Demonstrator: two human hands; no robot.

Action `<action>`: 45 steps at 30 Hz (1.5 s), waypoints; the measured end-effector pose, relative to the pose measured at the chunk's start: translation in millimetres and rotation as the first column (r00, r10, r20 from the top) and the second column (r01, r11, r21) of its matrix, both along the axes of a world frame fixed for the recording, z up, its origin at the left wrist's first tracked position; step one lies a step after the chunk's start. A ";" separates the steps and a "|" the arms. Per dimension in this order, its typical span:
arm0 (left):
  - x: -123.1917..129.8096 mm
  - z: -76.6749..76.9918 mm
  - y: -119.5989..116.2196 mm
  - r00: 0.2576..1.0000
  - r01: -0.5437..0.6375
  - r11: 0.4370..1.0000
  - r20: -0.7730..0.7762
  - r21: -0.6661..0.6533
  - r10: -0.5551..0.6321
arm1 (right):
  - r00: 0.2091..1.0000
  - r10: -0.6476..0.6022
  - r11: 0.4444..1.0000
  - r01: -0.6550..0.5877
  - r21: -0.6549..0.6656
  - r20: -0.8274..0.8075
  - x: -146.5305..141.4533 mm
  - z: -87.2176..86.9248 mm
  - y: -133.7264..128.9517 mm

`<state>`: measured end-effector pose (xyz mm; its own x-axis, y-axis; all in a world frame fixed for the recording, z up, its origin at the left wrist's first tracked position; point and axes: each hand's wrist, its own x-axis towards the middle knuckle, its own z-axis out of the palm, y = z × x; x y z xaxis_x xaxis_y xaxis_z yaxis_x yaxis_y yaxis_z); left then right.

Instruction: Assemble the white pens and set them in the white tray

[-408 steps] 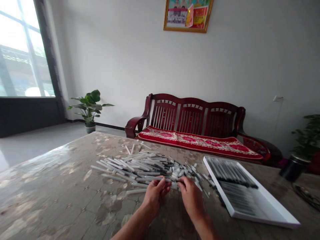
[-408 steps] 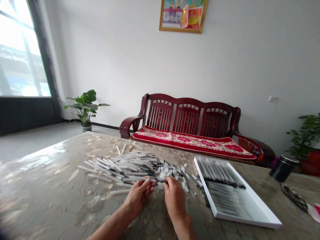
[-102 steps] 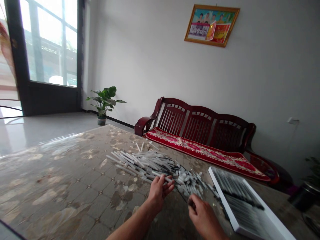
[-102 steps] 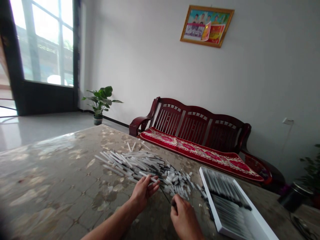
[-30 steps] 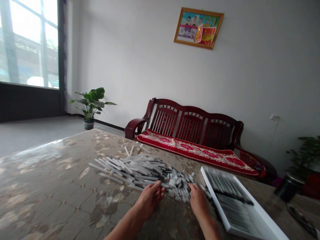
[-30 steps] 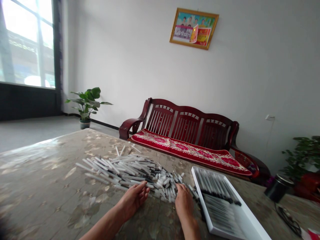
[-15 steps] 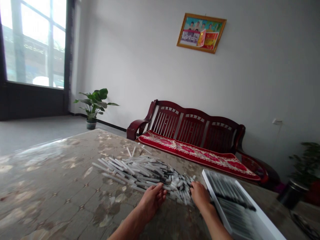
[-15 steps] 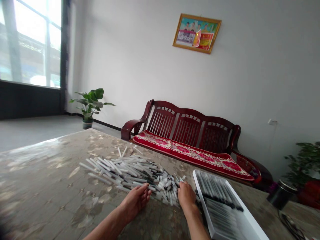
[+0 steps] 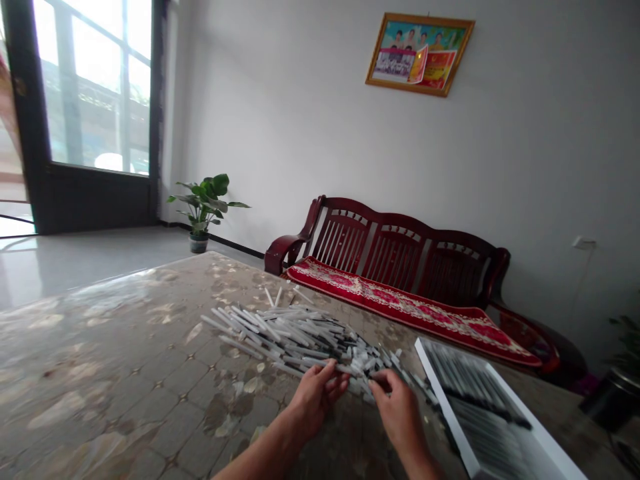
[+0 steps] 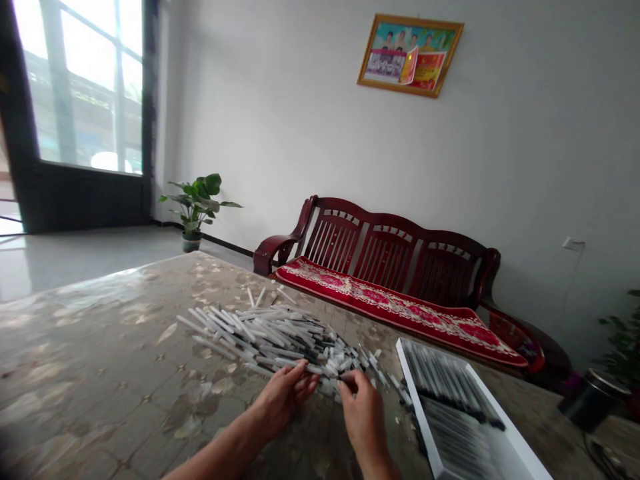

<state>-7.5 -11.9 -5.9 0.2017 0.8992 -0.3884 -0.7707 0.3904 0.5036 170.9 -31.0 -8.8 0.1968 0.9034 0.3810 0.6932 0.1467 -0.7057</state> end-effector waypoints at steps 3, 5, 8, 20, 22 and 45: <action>-0.5 -2.3 -2.3 1.000 0.021 1.000 0.014 0.006 -0.021 | 0.982 0.079 0.997 -0.077 0.016 -0.172 -25.8 -8.6 -7.9; -0.8 -4.2 -3.5 0.999 0.045 0.999 0.018 0.029 -0.046 | 0.977 0.087 0.996 -0.081 0.037 -0.196 -35.4 -12.4 -9.3; 0.3 -7.3 -4.6 0.997 0.070 0.996 0.019 0.060 -0.071 | 0.979 0.070 0.996 -0.059 0.064 -0.192 -40.1 -15.4 -9.4; 5.5 -11.2 -8.8 0.995 0.095 0.987 -0.015 0.126 -0.094 | 0.968 0.069 0.996 -0.053 0.071 -0.242 -47.8 -18.5 -10.2; 5.9 -14.5 -7.5 0.994 0.107 0.985 -0.025 0.139 -0.105 | 0.968 0.064 0.996 -0.049 0.068 -0.242 -47.1 -18.2 -10.2; 3.7 -6.1 -4.9 0.993 0.115 0.993 -0.019 0.023 -0.114 | 0.784 0.069 0.989 -0.133 -0.059 -0.616 -28.9 -26.4 -12.3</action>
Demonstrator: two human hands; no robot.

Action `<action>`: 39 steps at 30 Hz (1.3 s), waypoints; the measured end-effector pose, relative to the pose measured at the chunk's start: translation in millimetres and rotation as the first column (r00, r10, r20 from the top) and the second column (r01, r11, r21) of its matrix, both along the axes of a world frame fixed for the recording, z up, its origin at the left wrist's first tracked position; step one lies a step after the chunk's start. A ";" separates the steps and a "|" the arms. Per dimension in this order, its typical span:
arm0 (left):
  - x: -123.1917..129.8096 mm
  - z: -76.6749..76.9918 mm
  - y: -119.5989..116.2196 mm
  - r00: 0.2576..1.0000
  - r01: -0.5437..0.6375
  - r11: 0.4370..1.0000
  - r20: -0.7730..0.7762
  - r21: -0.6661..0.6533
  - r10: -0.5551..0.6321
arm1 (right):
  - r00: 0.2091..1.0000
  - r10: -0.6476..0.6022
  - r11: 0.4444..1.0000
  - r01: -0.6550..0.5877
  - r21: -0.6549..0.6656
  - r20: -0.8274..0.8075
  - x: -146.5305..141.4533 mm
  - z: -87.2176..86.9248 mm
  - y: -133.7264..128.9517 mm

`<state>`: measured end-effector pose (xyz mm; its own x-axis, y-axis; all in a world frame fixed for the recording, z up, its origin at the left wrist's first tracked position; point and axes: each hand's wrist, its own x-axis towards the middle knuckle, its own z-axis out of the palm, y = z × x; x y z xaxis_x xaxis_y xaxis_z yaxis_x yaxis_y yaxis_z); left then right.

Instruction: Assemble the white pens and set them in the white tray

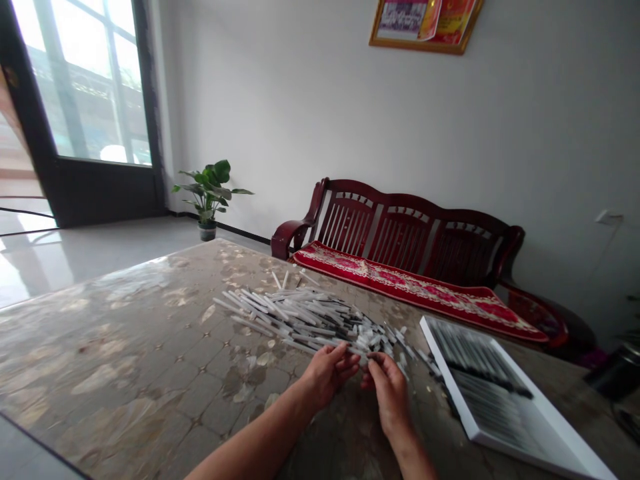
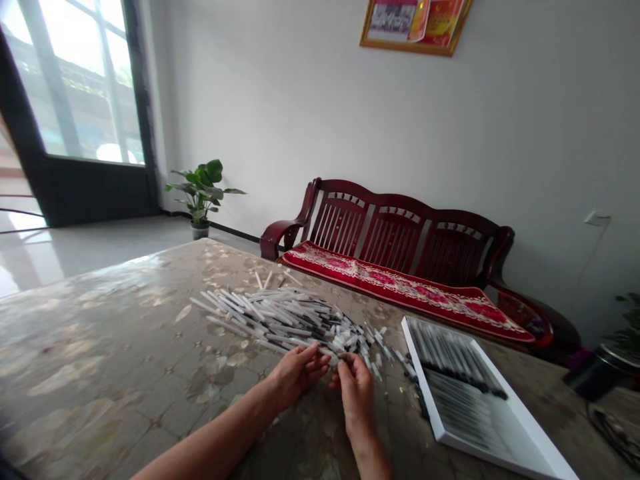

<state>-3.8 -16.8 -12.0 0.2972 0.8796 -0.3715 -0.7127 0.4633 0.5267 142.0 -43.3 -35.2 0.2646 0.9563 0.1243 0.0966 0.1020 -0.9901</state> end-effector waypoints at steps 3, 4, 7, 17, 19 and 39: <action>0.0 0.2 0.7 1.000 -0.001 1.000 0.005 -0.005 0.001 | 0.994 0.044 0.998 -0.040 0.043 -0.105 0.5 -1.2 0.2; 0.0 0.0 0.9 1.000 -0.001 1.000 0.009 -0.003 0.001 | 0.991 0.047 0.998 -0.040 0.057 -0.123 -0.4 -1.5 0.2; 0.0 -0.6 1.0 1.000 0.001 1.000 0.024 0.009 -0.001 | 0.990 0.019 0.997 -0.009 0.072 -0.139 -3.9 -2.4 0.5; 0.7 -2.1 0.3 1.000 -0.007 1.000 0.014 0.010 0.007 | 0.980 -0.195 0.974 0.198 0.111 -0.040 -5.5 -2.0 5.2; 1.0 -1.1 0.0 1.000 -0.007 1.000 0.005 0.005 0.007 | 0.984 -0.175 0.979 0.178 0.101 -0.044 -5.9 -2.1 5.7; 2.8 1.1 -3.8 0.998 -0.033 0.995 -0.058 0.092 0.038 | 0.969 -0.194 0.977 0.177 0.121 0.151 -1.9 0.0 3.7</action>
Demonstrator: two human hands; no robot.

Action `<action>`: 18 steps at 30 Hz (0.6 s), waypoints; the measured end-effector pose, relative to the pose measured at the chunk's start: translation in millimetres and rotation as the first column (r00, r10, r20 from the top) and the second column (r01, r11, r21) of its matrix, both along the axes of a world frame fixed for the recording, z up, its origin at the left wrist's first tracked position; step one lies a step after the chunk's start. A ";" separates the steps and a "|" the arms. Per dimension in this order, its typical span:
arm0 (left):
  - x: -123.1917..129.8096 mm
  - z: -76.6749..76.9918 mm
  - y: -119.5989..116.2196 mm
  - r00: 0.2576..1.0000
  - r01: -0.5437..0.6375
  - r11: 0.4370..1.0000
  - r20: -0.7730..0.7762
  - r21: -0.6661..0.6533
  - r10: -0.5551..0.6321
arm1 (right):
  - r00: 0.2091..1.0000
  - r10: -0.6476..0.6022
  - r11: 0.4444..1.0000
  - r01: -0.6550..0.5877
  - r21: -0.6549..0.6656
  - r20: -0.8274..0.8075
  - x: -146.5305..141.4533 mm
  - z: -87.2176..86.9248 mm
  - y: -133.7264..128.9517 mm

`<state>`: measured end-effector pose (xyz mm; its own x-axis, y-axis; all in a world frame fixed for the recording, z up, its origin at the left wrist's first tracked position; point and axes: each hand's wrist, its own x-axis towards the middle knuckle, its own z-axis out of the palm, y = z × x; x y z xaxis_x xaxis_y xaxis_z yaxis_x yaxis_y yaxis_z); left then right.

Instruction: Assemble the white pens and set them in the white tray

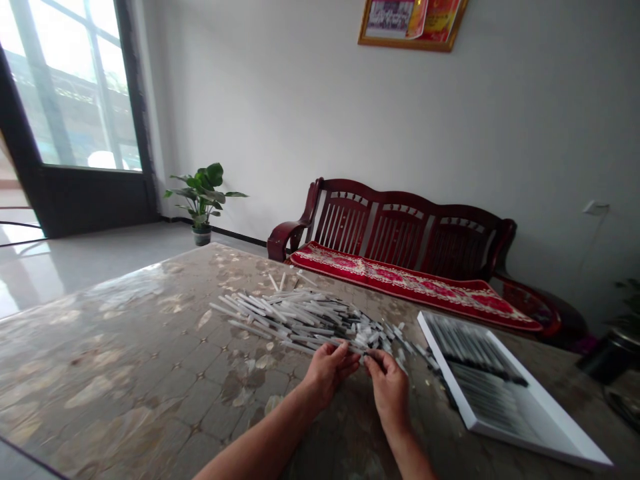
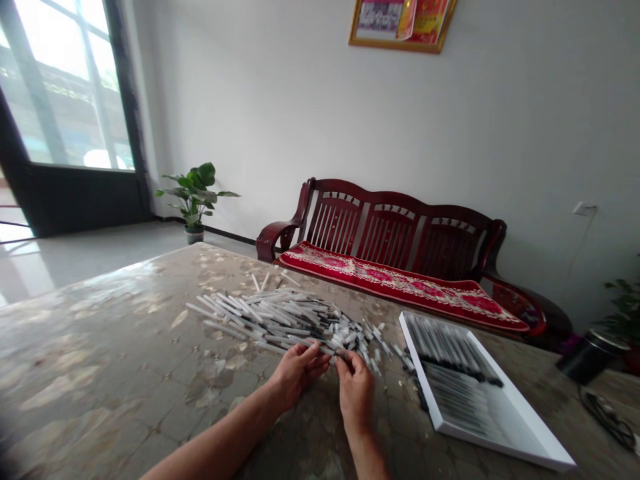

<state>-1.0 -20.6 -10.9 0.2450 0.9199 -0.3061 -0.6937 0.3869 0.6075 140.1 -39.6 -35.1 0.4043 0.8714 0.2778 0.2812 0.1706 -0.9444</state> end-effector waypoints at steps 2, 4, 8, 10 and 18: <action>-0.2 0.6 -1.1 1.000 -0.008 1.000 -0.013 0.027 0.008 | 0.996 0.000 1.000 -0.002 0.016 0.090 1.0 1.9 -1.8; -0.3 0.6 -2.4 1.000 -0.013 0.998 -0.026 0.056 0.015 | 0.981 0.006 0.999 -0.012 0.033 0.193 1.0 4.8 -4.1; 0.2 -1.5 -5.1 0.999 -0.006 0.993 -0.044 0.120 0.012 | 0.930 -0.010 0.998 -0.012 0.055 0.367 -2.4 11.8 -9.4; 0.5 -2.6 -5.9 0.998 0.004 0.989 -0.058 0.149 0.005 | 0.918 -0.012 0.999 -0.002 0.035 0.397 -4.6 14.7 -11.8; -0.9 -3.1 -6.1 0.997 0.031 0.994 -0.079 0.109 -0.022 | 0.944 0.049 0.997 -0.064 0.034 0.327 -7.5 16.9 -16.1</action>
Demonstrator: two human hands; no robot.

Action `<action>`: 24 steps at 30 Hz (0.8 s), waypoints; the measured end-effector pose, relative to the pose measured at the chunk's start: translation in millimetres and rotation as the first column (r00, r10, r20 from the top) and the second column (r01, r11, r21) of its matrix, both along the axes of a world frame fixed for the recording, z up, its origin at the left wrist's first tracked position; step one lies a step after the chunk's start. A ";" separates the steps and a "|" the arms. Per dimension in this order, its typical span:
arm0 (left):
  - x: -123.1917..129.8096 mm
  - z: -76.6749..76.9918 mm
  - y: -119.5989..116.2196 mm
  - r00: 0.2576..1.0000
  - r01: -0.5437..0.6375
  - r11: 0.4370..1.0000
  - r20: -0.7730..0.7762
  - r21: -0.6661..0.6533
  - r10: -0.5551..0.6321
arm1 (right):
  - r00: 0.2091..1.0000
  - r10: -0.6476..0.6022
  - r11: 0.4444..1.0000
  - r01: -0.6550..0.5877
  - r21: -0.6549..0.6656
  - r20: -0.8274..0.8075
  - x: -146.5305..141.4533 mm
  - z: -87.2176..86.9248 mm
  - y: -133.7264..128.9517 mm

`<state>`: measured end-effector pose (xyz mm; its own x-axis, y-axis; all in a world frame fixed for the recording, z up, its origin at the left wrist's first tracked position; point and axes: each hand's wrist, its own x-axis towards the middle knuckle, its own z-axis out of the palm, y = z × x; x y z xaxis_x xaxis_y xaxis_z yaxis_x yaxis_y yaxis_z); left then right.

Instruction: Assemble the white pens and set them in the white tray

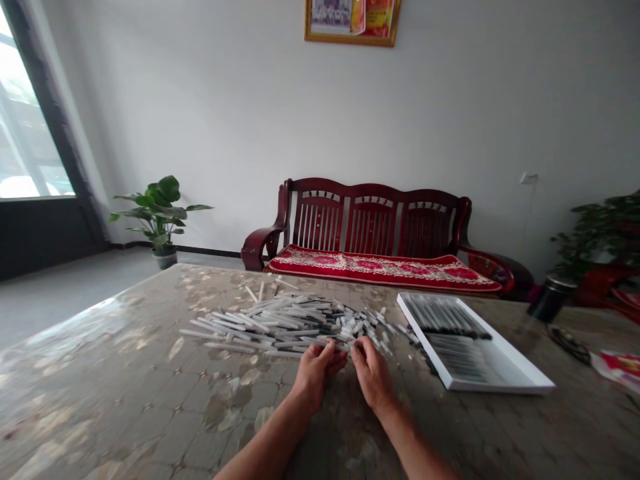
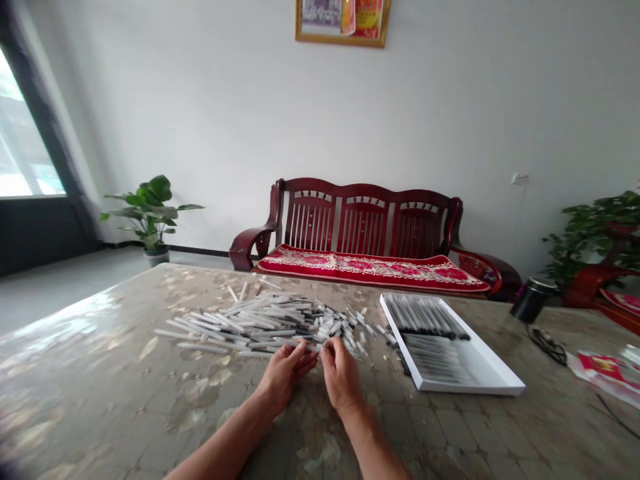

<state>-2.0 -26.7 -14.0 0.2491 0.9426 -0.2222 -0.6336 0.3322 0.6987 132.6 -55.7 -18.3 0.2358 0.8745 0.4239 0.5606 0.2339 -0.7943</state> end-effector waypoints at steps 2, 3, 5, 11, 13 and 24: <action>0.2 -1.0 -0.9 1.000 0.014 1.000 -0.012 0.022 -0.014 | 0.999 -0.030 0.999 0.030 0.013 0.040 1.4 -2.1 1.9; 0.6 -1.8 -1.4 1.000 0.017 0.999 -0.023 0.031 -0.017 | 0.997 -0.049 0.999 0.049 0.005 0.065 2.2 -3.0 2.8; 1.3 -3.4 -1.7 0.999 0.015 0.999 -0.049 0.041 -0.013 | 0.993 -0.060 0.997 0.064 -0.034 0.100 3.4 -4.0 3.5; -0.6 -5.2 0.9 0.997 -0.038 0.999 -0.064 0.016 0.039 | 0.993 0.034 0.999 -0.030 -0.036 0.112 0.5 -2.8 -1.2; -1.2 -5.1 0.9 0.997 -0.022 1.000 -0.073 0.020 0.023 | 0.988 0.016 1.000 -0.013 -0.022 0.155 0.0 -4.8 -0.3; -1.4 -0.7 -1.2 0.990 -0.043 0.998 -0.133 0.039 0.048 | 0.996 0.032 0.998 -0.028 -0.058 0.078 0.3 -4.5 0.0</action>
